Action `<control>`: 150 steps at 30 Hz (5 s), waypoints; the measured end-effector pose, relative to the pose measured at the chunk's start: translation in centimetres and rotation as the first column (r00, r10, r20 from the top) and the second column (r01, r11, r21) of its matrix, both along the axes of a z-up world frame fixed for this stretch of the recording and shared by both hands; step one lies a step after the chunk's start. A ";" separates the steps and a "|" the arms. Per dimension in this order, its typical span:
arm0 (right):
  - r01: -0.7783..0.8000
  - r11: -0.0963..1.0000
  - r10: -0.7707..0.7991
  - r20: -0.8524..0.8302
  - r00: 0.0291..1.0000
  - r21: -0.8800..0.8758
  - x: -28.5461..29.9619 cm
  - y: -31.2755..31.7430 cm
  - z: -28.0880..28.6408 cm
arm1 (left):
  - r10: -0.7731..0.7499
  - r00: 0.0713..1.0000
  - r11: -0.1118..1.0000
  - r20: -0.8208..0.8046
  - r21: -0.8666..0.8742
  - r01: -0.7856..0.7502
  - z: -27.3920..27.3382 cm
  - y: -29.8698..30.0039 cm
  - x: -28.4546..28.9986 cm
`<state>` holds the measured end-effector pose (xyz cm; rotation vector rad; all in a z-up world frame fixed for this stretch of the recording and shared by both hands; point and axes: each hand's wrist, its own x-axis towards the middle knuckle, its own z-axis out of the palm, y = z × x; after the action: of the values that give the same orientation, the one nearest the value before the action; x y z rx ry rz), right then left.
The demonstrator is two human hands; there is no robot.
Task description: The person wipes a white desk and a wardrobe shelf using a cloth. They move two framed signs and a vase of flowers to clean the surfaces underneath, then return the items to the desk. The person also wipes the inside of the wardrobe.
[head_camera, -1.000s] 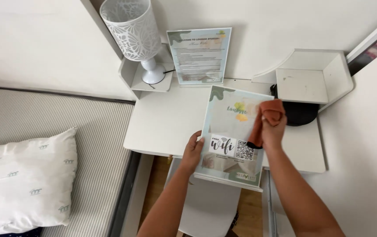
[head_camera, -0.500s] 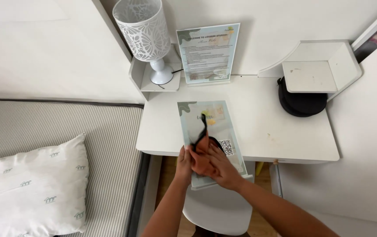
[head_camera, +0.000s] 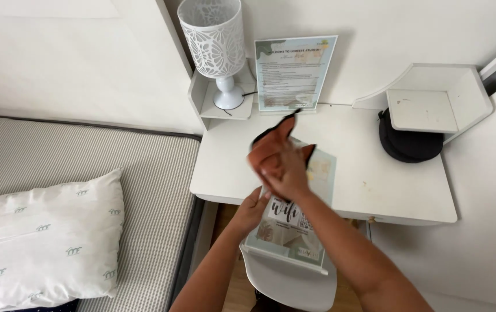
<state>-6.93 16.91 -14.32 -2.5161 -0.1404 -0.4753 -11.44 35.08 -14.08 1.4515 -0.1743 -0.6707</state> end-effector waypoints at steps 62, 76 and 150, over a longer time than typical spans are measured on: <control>-0.221 0.962 0.212 0.072 0.975 0.160 -15.6 -8.0 4.6 | 0.056 0.922 0.840 -0.383 -0.481 -0.251 5.8 -2.3 5.5; 0.205 0.639 -0.240 -0.060 0.969 0.741 -1.8 -5.1 -0.1 | -0.144 0.958 0.807 -0.249 -0.589 -0.031 4.9 0.7 1.5; 0.458 0.611 -0.582 -0.025 0.813 0.645 4.5 -31.2 -2.3 | 0.079 0.994 0.996 0.076 -0.043 -0.075 4.6 -33.3 24.0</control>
<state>-2.40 -14.27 -16.61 -1.7929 0.6244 -0.8361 12.59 1.82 -9.44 1.4397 -0.1897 -0.5460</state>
